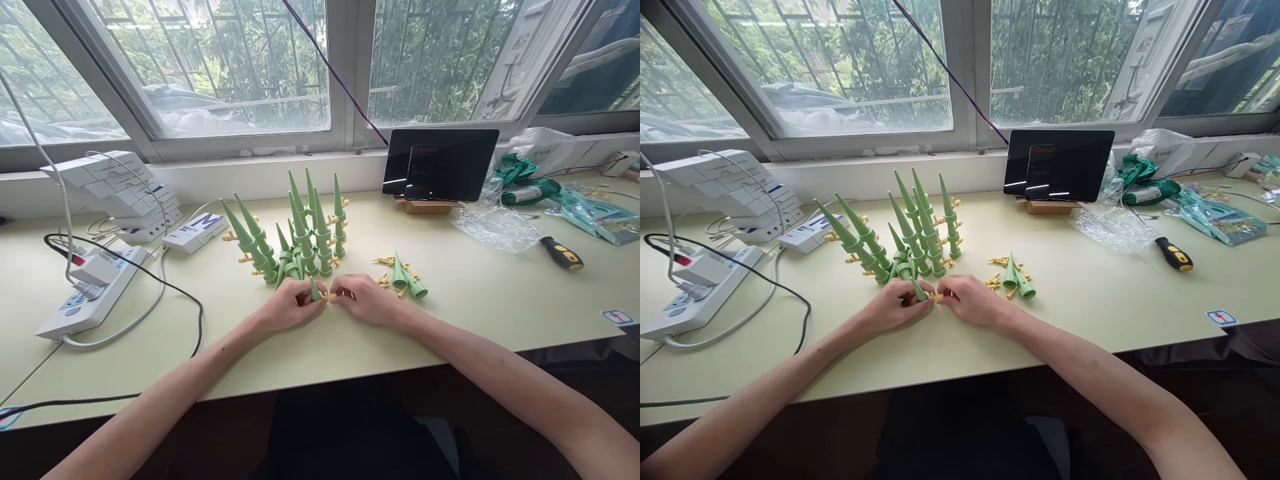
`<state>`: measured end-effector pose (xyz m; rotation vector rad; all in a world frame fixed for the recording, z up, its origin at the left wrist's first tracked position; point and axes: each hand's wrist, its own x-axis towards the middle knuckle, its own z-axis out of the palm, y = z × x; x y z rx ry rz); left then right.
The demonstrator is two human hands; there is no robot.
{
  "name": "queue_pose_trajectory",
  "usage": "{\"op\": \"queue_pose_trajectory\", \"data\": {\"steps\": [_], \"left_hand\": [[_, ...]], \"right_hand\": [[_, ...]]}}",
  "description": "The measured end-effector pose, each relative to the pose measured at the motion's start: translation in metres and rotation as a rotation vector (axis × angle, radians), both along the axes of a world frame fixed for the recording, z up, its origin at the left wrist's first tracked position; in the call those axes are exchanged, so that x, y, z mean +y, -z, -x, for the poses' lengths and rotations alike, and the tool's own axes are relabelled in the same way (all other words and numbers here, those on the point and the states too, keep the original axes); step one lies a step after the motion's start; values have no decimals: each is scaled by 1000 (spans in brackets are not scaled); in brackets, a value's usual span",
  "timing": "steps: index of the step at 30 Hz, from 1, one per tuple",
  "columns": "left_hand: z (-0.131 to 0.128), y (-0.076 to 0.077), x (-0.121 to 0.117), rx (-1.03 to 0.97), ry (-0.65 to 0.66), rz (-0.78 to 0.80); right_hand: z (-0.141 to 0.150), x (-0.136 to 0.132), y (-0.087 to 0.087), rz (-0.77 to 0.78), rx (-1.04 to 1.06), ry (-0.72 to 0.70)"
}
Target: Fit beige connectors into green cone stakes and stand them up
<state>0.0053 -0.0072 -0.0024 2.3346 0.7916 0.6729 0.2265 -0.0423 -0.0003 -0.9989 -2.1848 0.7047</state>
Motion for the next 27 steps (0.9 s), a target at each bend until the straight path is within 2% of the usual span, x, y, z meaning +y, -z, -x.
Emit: {"op": "queue_pose_trajectory", "data": {"steps": [13, 19, 27], "left_hand": [[-2, -1, 0, -26, 8, 14], [-2, 0, 1, -42, 21, 12], [-2, -2, -1, -12, 6, 23]], "right_hand": [[3, 1, -1, -23, -142, 22], [1, 0, -5, 2, -66, 3], [-2, 0, 1, 14, -1, -17]]}}
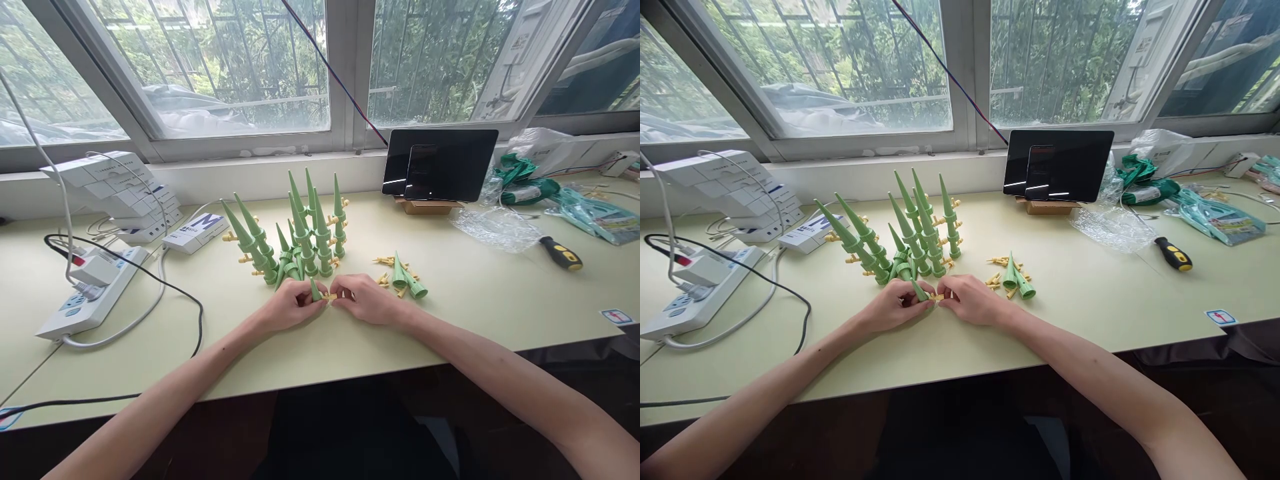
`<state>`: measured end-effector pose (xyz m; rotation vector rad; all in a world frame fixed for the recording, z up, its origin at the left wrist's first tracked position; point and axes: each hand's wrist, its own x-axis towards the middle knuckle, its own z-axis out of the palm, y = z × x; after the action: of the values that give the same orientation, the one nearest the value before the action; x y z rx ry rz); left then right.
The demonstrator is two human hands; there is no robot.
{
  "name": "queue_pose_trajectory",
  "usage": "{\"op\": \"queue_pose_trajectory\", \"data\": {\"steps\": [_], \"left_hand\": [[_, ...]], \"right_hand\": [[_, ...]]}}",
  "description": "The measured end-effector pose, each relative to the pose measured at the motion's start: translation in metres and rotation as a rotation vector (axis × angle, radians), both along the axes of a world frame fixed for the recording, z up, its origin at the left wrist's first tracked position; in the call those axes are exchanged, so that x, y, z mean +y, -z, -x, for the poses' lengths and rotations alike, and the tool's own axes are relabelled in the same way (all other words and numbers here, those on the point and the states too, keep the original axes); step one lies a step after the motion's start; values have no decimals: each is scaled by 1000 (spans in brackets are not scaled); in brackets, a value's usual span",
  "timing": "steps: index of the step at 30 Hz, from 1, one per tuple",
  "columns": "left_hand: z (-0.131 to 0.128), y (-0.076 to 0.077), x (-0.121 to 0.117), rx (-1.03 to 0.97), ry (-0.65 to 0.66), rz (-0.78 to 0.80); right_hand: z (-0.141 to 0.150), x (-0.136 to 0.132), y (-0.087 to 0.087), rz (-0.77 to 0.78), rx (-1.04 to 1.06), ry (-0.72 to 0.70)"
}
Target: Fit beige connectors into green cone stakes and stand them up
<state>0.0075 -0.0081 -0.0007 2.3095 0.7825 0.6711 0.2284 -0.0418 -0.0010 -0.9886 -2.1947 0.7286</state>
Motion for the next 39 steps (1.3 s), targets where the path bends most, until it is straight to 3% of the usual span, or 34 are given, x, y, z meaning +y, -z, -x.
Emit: {"op": "queue_pose_trajectory", "data": {"steps": [9, 39], "left_hand": [[0, -1, 0, 4, -4, 4], [1, 1, 1, -17, -6, -45]], "right_hand": [[2, 1, -2, -18, -103, 0], [0, 1, 1, -55, -105, 14]]}}
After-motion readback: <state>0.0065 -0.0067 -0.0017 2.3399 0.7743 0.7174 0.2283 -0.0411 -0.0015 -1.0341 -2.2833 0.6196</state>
